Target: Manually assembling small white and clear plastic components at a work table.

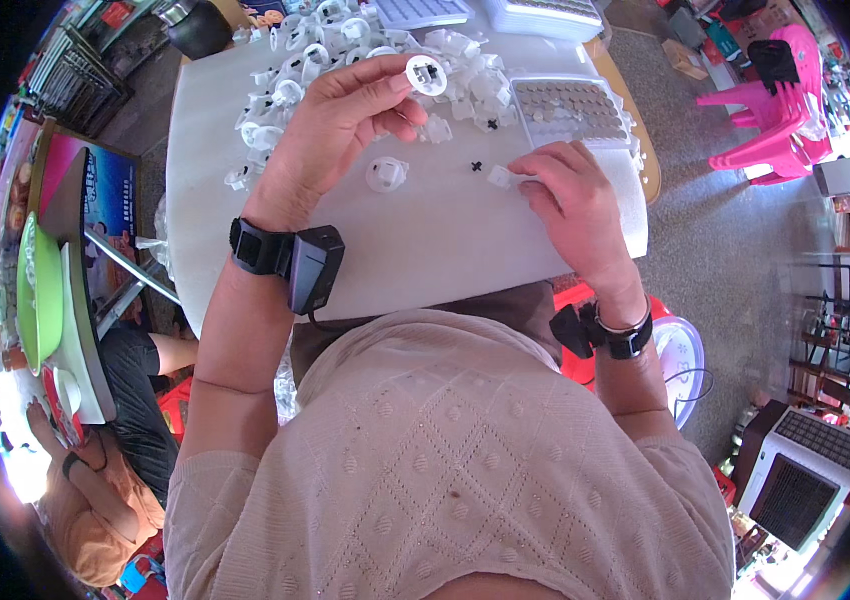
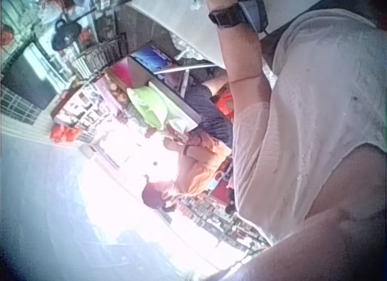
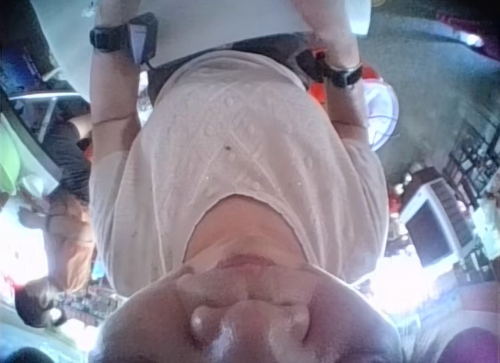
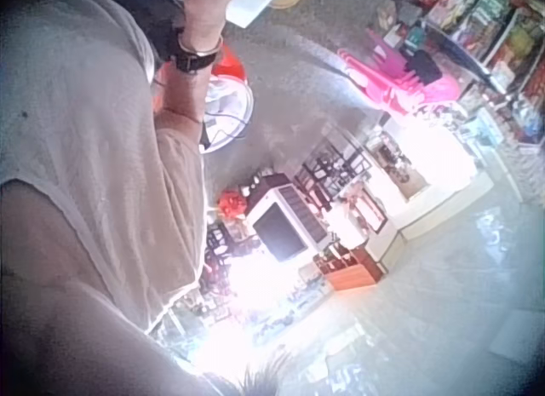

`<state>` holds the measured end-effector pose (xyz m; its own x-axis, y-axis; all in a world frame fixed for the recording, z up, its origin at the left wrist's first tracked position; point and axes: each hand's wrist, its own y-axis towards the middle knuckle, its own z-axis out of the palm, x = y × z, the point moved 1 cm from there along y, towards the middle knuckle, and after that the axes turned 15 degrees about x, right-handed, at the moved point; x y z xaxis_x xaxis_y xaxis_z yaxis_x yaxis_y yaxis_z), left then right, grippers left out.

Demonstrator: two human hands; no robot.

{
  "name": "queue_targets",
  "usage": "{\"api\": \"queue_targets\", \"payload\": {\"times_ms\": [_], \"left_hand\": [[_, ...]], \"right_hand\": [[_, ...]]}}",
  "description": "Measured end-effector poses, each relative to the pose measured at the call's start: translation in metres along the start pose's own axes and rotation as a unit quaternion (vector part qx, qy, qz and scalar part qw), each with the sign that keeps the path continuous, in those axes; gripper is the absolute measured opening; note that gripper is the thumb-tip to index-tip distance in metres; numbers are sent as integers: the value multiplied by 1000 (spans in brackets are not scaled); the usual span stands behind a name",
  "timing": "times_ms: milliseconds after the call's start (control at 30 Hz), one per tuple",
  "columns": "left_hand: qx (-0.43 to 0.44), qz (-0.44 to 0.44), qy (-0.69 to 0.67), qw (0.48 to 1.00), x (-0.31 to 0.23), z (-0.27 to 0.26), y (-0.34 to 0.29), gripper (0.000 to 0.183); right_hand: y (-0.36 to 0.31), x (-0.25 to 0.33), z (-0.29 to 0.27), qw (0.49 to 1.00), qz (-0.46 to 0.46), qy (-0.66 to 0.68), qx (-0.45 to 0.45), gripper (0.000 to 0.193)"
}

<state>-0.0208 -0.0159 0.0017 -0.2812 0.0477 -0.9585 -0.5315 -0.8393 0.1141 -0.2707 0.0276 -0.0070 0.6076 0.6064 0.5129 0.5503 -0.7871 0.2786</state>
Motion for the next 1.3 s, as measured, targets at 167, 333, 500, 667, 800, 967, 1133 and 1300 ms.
{"api": "queue_targets", "payload": {"times_ms": [167,333,500,667,800,967,1133,1300], "left_hand": [[0,-10,9,1000,-3,3,1,35],[12,-24,13,1000,-3,4,0,36],[47,-31,30,998,-6,12,0,37],[63,-47,26,997,-5,15,-2,37],[74,-57,14,996,-9,19,-1,37],[80,-48,25,995,-8,18,-1,35],[82,-46,52,994,-11,17,-1,35],[85,-54,81,992,-12,18,0,36]], "right_hand": [[9,-2,4,999,-43,12,24,14],[12,2,5,997,-47,-49,26,12],[18,24,-7,991,11,119,-60,11],[40,44,-6,980,2,161,-120,14],[48,44,0,986,-61,69,-142,14],[51,45,1,986,-74,28,-146,15],[53,43,0,987,-95,9,-132,16],[51,40,8,974,-6,198,-111,15]]}}
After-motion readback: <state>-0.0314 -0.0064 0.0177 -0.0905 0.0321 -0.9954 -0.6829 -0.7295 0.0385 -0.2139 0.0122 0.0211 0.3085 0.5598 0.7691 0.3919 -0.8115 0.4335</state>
